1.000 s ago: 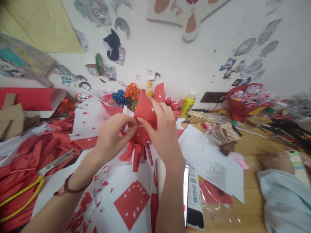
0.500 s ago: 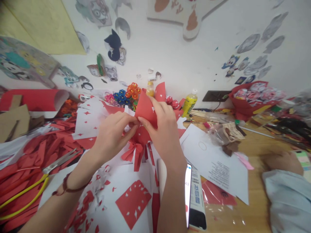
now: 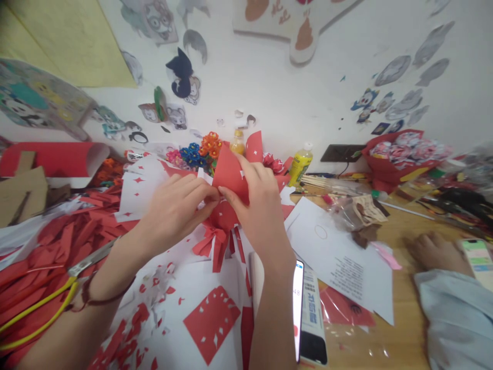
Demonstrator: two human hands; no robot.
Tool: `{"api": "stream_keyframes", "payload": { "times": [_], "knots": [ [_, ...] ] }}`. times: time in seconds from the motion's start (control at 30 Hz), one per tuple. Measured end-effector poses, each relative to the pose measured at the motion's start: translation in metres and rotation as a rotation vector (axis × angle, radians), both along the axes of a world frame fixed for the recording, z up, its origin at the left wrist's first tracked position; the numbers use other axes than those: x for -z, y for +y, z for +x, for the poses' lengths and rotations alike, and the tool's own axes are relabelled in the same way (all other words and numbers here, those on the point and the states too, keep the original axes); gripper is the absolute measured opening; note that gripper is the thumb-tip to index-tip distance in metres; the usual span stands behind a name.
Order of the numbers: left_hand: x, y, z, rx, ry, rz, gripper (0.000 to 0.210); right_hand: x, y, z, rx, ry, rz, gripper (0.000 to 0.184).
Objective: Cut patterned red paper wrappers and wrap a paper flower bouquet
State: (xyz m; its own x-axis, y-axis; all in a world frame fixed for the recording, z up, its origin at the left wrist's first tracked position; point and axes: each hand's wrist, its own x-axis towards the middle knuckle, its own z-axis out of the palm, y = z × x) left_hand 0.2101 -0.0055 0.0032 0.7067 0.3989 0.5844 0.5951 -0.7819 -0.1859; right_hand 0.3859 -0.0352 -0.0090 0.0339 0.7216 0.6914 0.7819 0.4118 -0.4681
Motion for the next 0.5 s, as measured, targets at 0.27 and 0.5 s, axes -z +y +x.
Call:
{"api": "stream_keyframes", "payload": {
  "times": [0.27,0.5],
  "knots": [
    [-0.0042,-0.0031,-0.0029,0.025,0.049,-0.063,0.016,0.0000,0.0007,-0.0007,0.003,-0.005,0.005,0.052],
    [-0.0038,-0.0022,0.0001,-0.065,0.036,-0.001,0.022,0.0002,0.0007,-0.0012,0.010,-0.014,-0.002,0.052]
  ]
}}
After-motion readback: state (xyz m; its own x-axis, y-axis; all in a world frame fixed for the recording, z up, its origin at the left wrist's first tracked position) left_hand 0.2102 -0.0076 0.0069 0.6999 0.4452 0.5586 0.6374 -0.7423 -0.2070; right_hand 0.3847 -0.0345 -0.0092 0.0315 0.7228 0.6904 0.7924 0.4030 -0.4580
